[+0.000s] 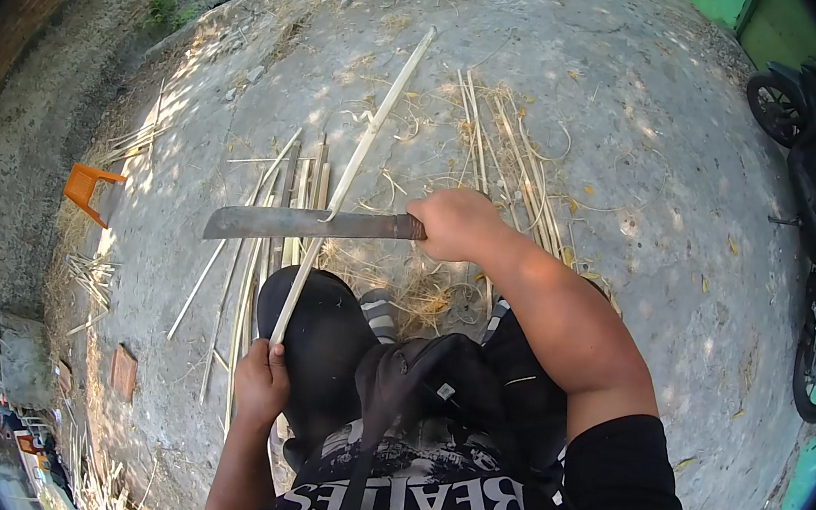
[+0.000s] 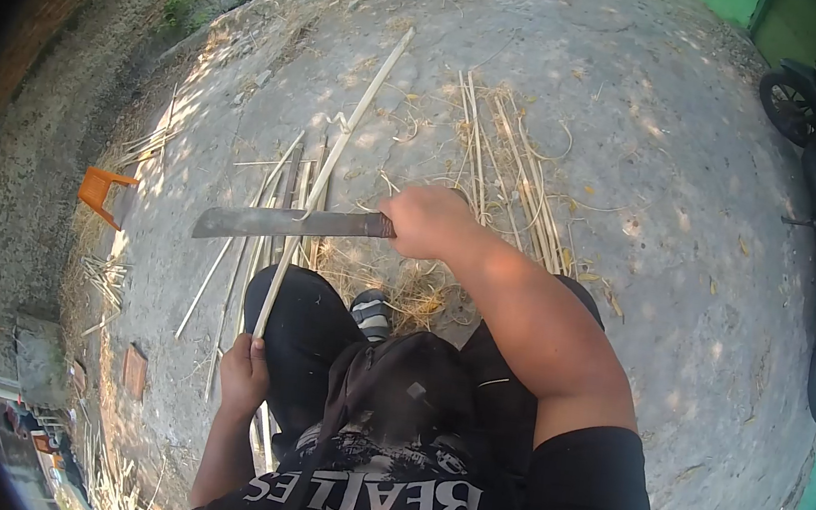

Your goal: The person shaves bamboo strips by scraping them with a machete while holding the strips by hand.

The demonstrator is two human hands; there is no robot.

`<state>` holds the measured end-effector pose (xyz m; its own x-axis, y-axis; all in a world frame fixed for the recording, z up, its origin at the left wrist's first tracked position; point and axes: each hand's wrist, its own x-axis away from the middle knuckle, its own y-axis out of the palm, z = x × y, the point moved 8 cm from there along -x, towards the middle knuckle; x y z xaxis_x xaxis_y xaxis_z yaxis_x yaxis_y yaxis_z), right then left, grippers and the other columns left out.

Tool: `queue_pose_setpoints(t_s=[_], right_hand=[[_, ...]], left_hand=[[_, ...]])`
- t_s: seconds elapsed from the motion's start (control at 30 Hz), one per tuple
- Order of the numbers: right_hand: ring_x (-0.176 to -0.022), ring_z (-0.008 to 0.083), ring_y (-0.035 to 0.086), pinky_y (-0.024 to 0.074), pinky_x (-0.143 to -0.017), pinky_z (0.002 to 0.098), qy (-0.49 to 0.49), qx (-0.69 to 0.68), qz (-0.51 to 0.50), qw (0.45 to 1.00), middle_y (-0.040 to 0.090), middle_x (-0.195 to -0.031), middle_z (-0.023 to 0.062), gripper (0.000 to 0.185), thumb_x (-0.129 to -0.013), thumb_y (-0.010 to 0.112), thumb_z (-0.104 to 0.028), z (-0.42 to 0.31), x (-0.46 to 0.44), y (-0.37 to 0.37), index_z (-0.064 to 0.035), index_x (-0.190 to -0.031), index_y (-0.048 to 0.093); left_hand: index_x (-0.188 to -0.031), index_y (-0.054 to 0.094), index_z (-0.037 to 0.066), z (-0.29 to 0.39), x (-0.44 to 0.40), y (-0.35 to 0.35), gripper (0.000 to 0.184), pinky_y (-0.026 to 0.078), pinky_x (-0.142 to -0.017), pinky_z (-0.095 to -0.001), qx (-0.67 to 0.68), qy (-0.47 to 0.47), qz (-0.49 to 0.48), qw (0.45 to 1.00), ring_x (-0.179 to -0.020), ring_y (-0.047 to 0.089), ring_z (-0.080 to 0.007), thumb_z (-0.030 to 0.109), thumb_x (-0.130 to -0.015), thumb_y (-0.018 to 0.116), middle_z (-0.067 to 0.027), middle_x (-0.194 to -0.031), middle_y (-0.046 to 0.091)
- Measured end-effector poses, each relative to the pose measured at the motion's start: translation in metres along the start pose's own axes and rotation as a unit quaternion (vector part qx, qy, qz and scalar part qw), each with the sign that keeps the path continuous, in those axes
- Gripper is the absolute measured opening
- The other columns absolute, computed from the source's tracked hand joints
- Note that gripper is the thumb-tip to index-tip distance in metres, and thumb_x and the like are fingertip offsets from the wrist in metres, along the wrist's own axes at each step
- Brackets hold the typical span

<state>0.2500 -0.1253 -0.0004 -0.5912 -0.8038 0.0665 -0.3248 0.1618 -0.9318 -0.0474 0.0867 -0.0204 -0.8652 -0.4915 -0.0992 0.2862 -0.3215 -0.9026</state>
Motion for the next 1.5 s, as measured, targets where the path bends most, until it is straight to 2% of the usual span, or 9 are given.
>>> queue_pose_setpoints(t_s=[0.27, 0.43, 0.53, 0.7, 0.93, 1.03, 1.13, 1.23, 1.5], right_hand=[[-0.079, 0.0368, 0.071, 0.0543, -0.068, 0.0512, -0.175, 0.067, 0.013, 0.982, 0.07, -0.079, 0.0122, 0.018, -0.078, 0.072, -0.023, -0.055, 0.002, 0.029, -0.0156, -0.093, 0.068], [-0.085, 0.0376, 0.071, 0.0537, -0.073, 0.051, 0.083, -0.023, 0.077, 0.993, 0.071, -0.083, 0.0142, 0.015, -0.081, 0.071, -0.023, 0.056, -0.013, -0.02, -0.0129, -0.093, 0.068], [-0.087, 0.0382, 0.07, 0.054, -0.075, 0.0515, 0.137, -0.083, 0.098, 0.982, 0.071, -0.085, 0.0158, 0.015, -0.082, 0.069, -0.023, 0.082, -0.003, -0.025, -0.0108, -0.092, 0.068], [-0.093, 0.0345, 0.072, 0.0565, -0.08, 0.0492, 0.104, -0.079, 0.048, 0.99, 0.073, -0.092, 0.0128, 0.019, -0.081, 0.072, -0.023, 0.067, 0.006, -0.018, -0.0122, -0.097, 0.073], [-0.089, 0.0322, 0.073, 0.0567, -0.075, 0.0492, -0.119, 0.089, -0.054, 0.987, 0.073, -0.088, 0.011, 0.016, -0.077, 0.07, -0.017, -0.033, 0.004, 0.017, -0.0159, -0.093, 0.073], [-0.079, 0.0383, 0.071, 0.0547, -0.069, 0.0521, -0.133, 0.029, 0.005, 0.991, 0.071, -0.079, 0.0109, 0.015, -0.077, 0.073, -0.023, -0.016, -0.001, 0.005, -0.0148, -0.089, 0.069], [-0.08, 0.0386, 0.07, 0.0536, -0.07, 0.0525, 0.033, -0.007, 0.069, 0.997, 0.071, -0.079, 0.0116, 0.015, -0.078, 0.073, -0.023, 0.058, -0.013, -0.015, -0.0137, -0.089, 0.069], [-0.088, 0.0357, 0.072, 0.0553, -0.075, 0.0505, 0.135, -0.078, 0.099, 0.983, 0.073, -0.088, 0.0123, 0.013, -0.079, 0.071, -0.022, 0.095, -0.003, -0.028, -0.0146, -0.09, 0.071], [-0.088, 0.0348, 0.073, 0.0566, -0.076, 0.0499, 0.034, -0.054, 0.001, 0.998, 0.074, -0.09, 0.0119, 0.015, -0.078, 0.073, -0.019, 0.04, 0.007, -0.009, -0.0138, -0.092, 0.073]], left_hand=[[-0.091, 0.058, 0.001, 0.002, -0.002, 0.002, 0.033, 0.046, -0.06, -0.0566, -0.02, 0.005, 0.004, 1.0, -0.069, 0.063, -0.05, 0.03, -0.106, 0.054, -0.0255, -0.072, 0.063], [-0.092, 0.058, 0.001, -0.008, 0.005, 0.002, 0.033, 0.046, -0.06, -0.0574, -0.001, -0.008, 0.01, 1.0, -0.069, 0.063, -0.0507, 0.031, -0.106, 0.053, -0.0257, -0.073, 0.064], [-0.092, 0.057, 0.001, 0.001, -0.001, 0.0, 0.032, 0.045, -0.06, -0.0578, -0.037, -0.001, -0.024, 0.999, -0.069, 0.062, -0.0508, 0.03, -0.106, 0.053, -0.0253, -0.073, 0.064], [-0.09, 0.056, 0.002, 0.01, -0.001, -0.001, 0.031, 0.045, -0.06, -0.0578, -0.031, 0.003, -0.024, 0.999, -0.069, 0.062, -0.0509, 0.028, -0.106, 0.054, -0.025, -0.071, 0.063], [-0.091, 0.057, 0.001, 0.013, -0.003, -0.001, 0.03, 0.045, -0.059, -0.0568, -0.055, 0.0, -0.031, 0.998, -0.068, 0.062, -0.0505, 0.027, -0.105, 0.055, -0.0251, -0.07, 0.063], [-0.089, 0.056, 0.001, 0.001, 0.004, -0.001, 0.032, 0.045, -0.059, -0.0568, -0.01, 0.014, 0.018, 1.0, -0.068, 0.062, -0.0505, 0.028, -0.105, 0.055, -0.0251, -0.069, 0.062], [-0.085, 0.054, 0.001, -0.006, 0.004, 0.001, 0.039, 0.044, -0.06, -0.0549, 0.01, -0.034, -0.015, 0.999, -0.068, 0.062, -0.0487, 0.033, -0.108, 0.05, -0.0247, -0.07, 0.06], [-0.084, 0.053, 0.001, 0.0, -0.001, 0.001, 0.042, 0.044, -0.06, -0.0541, -0.035, 0.015, -0.007, 0.999, -0.067, 0.062, -0.0481, 0.035, -0.108, 0.049, -0.0243, -0.069, 0.06], [-0.089, 0.056, 0.001, 0.004, -0.002, 0.003, 0.033, 0.044, -0.059, -0.0567, -0.022, 0.0, -0.029, 0.999, -0.068, 0.062, -0.0494, 0.029, -0.106, 0.054, -0.025, -0.072, 0.062]])
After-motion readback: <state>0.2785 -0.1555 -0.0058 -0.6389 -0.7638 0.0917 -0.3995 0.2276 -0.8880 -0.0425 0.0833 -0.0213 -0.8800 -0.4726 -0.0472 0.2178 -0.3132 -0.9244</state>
